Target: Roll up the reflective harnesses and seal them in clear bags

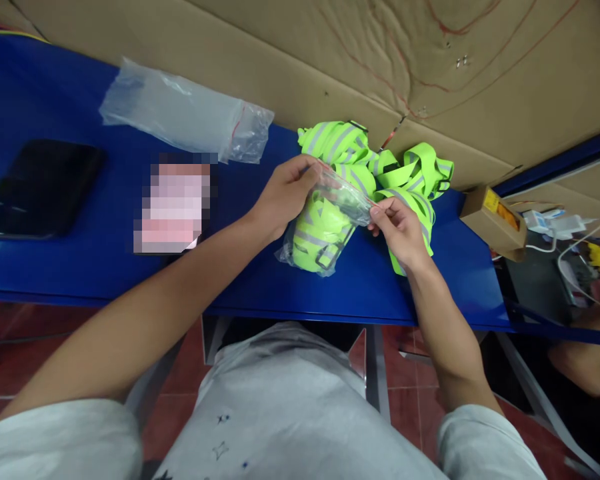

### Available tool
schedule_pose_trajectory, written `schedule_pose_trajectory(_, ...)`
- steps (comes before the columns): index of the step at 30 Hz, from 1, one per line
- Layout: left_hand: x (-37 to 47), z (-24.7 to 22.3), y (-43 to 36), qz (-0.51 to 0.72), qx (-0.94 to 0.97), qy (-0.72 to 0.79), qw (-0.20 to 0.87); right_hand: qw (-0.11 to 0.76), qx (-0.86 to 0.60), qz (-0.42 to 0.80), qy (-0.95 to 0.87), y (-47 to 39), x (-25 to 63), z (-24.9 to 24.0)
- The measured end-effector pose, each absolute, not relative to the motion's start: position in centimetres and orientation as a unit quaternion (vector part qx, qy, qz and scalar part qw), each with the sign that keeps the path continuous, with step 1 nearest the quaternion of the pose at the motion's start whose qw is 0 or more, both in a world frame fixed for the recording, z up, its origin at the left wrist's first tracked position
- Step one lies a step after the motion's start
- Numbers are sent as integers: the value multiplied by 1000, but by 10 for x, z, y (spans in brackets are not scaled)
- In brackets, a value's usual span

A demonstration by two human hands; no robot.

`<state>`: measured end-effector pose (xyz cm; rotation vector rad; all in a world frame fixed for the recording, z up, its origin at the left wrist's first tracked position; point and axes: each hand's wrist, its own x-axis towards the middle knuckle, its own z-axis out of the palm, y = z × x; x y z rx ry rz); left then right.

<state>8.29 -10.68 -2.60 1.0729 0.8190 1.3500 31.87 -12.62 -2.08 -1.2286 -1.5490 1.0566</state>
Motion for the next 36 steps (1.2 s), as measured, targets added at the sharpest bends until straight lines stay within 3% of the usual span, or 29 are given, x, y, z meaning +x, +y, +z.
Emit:
schedule_pose_trajectory(10, 87, -20, -115, 553, 487, 338, 585, 463, -471, 350, -664, -133, 314, -16)
schedule_pose_trajectory(36, 102, -25, -128, 539, 541, 309, 567, 417, -437, 375, -704, -136, 316, -23)
